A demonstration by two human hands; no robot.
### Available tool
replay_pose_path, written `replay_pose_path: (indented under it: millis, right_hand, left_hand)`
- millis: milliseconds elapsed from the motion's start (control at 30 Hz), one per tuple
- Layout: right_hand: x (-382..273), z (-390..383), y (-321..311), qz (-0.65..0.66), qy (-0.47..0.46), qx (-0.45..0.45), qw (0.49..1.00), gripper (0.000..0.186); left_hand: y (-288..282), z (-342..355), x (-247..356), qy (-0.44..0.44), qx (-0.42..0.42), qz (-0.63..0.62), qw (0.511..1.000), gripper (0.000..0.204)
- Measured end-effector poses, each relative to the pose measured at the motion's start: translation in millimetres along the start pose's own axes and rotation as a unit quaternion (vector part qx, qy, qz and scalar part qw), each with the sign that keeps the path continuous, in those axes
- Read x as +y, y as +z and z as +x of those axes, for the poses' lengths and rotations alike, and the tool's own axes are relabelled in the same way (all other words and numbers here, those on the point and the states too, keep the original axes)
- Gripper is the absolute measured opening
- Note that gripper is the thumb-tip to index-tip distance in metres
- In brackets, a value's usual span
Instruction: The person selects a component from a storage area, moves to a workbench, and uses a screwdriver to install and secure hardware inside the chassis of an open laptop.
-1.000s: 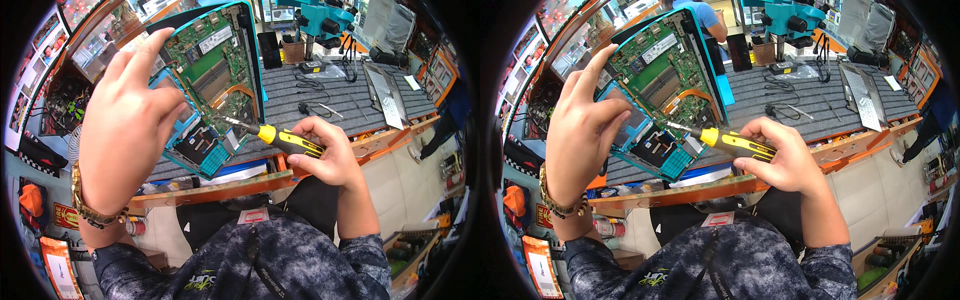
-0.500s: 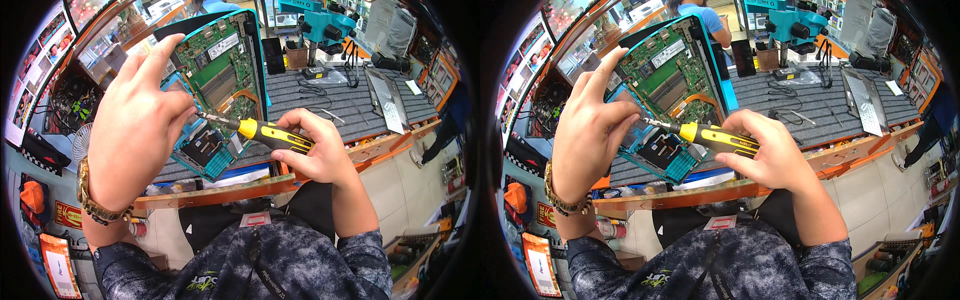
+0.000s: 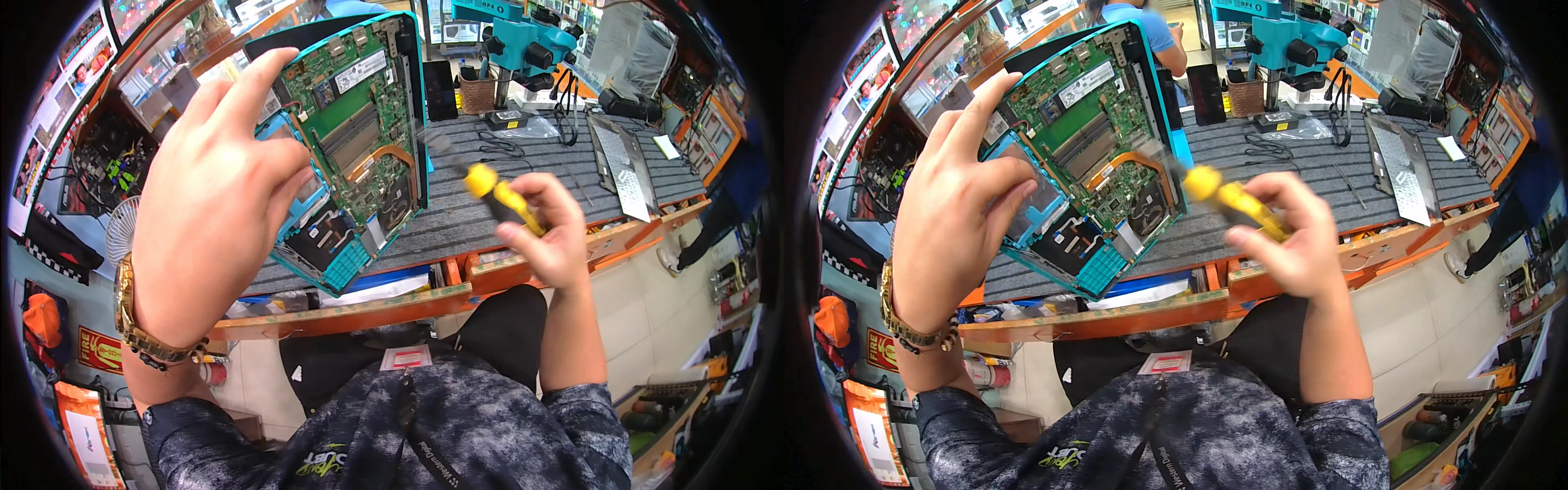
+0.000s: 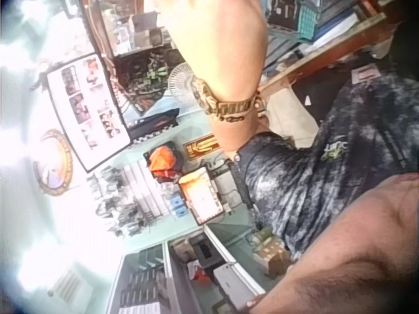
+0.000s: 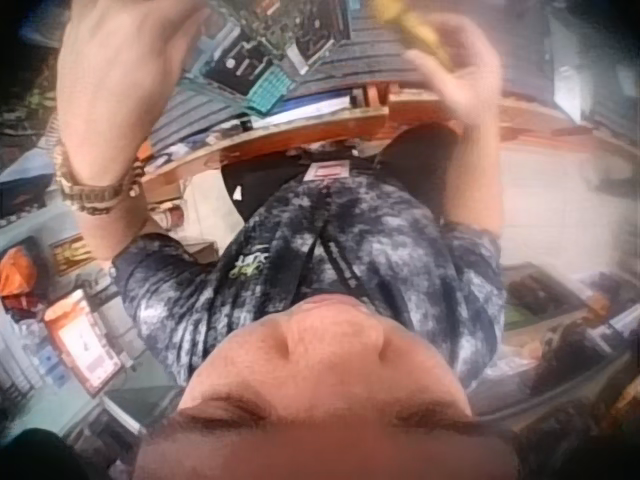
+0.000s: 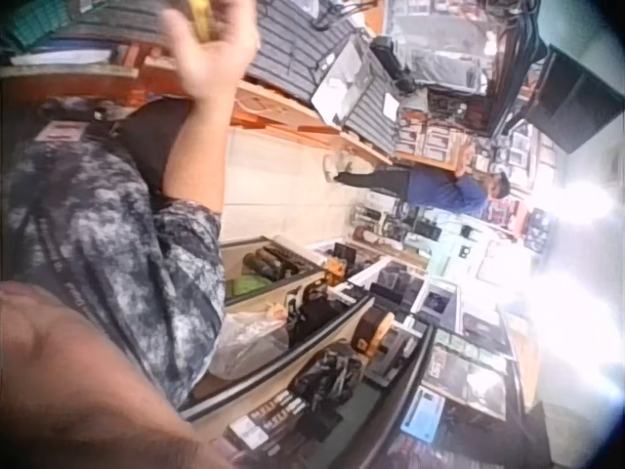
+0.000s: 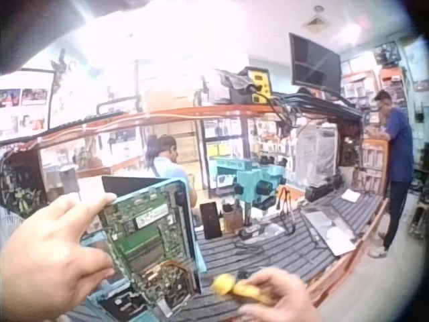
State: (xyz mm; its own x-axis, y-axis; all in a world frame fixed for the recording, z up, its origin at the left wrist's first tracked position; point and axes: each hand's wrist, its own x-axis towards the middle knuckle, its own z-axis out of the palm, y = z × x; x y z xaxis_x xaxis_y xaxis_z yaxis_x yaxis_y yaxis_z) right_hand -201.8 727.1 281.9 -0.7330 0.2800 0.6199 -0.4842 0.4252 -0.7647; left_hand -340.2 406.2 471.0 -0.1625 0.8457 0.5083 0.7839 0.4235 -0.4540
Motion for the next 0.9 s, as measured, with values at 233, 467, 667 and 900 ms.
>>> replay_pose_path:
  millis: [233, 467, 667, 900]
  right_hand:
    - [74.7, 5.7, -103.1, -0.331, 0.161, 0.172, 0.914, 0.034]
    - [111.0, 5.6, -130.5, -0.535, 0.317, 0.132, 0.772, 0.047]
    - [129.4, 18.3, -124.1, -0.625, 0.209, 0.135, 0.740, 0.049]
    - [21.6, 122.7, -6.3, -0.131, -0.134, 0.074, 0.979, 0.050]
  left_hand:
    - [4.0, -0.6, 0.6, -0.004, 0.033, 0.013, 0.999, 0.014]
    - [4.4, -1.6, 1.5, -0.023, 0.034, -0.012, 0.999, 0.015]
    - [6.6, -0.7, -0.1, -0.021, 0.035, -0.020, 0.999, 0.014]
    - [4.1, -4.2, -3.8, -0.021, 0.021, -0.010, 1.000, 0.015]
